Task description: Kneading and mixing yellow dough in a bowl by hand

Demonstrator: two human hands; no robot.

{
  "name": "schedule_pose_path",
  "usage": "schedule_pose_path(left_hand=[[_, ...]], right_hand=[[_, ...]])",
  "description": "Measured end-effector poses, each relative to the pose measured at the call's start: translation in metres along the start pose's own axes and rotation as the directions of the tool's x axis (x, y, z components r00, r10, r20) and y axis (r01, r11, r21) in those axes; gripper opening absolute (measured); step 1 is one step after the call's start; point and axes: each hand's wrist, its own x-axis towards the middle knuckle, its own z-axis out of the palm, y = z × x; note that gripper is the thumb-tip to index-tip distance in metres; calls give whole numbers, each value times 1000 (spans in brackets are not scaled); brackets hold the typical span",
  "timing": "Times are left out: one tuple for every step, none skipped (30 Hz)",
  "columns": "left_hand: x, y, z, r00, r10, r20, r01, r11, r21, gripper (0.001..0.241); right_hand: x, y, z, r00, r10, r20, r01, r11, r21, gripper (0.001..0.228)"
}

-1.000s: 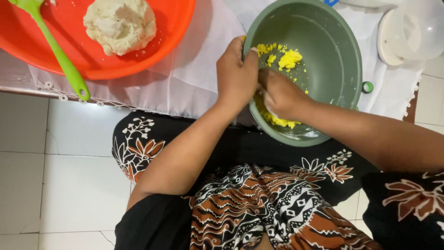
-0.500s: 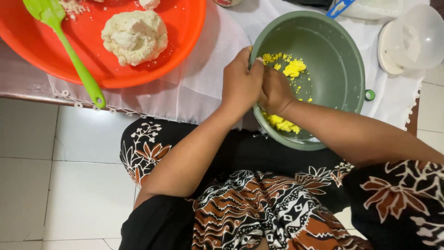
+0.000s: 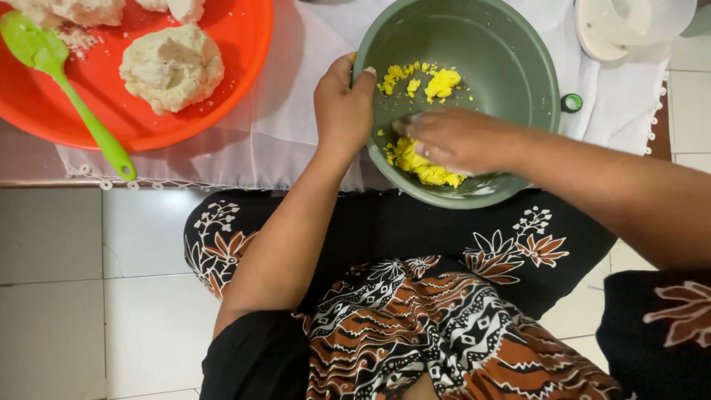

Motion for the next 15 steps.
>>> schedule_pose_path(left_hand=[[-3,6,0,1000,-5,2,5,1000,-4,36],[-6,13,0,999,-36,6,36,999,1,38],[-7,20,-1,998,-60,4,60,998,5,40],[-8,25,0,998,-57,0,57,998,-1,40],[-10,30,-1,996,-85,12,85,996,-11,42],[-12,34,-1,993,-113,25,113,993,-22,45],[-14,39,-2,994,-111,24,111,993,-30,45],[-17,44,-3,990,-137,36,138,990,-33,48],[-19,48,-7,986,-164,38,165,986,-32,50],[-19,50,-8,987,-161,28,162,986,-36,50],[-20,52,-10,984,-172,44,173,984,-31,50],[-23,53,-11,981,-182,60,184,983,-26,50],[-21,51,-12,981,-184,64,186,982,-23,50],[-20,50,-12,984,-170,52,172,985,-26,50],[-21,49,-12,987,-156,46,157,987,-27,51]], right_hand=[[3,7,13,1000,4,5,-4,1000,1,45],[6,14,25,963,-202,-176,173,971,-166,37],[11,21,36,850,-424,-312,307,881,-361,38],[22,31,42,850,-427,-308,308,878,-367,38],[34,40,49,799,-512,-316,326,810,-488,36],[45,48,57,742,-594,-310,332,728,-600,34],[51,48,57,745,-594,-304,330,725,-605,34],[55,46,57,694,-626,-356,286,694,-661,29],[63,43,58,630,-665,-400,244,659,-711,27],[72,44,53,627,-672,-394,250,652,-716,27],[79,45,51,588,-693,-417,318,672,-668,32],[84,45,50,549,-709,-442,387,684,-618,41],[90,49,48,551,-707,-445,385,688,-615,41],[95,53,48,564,-689,-455,401,710,-579,45],[97,56,47,579,-668,-468,411,734,-540,49]])
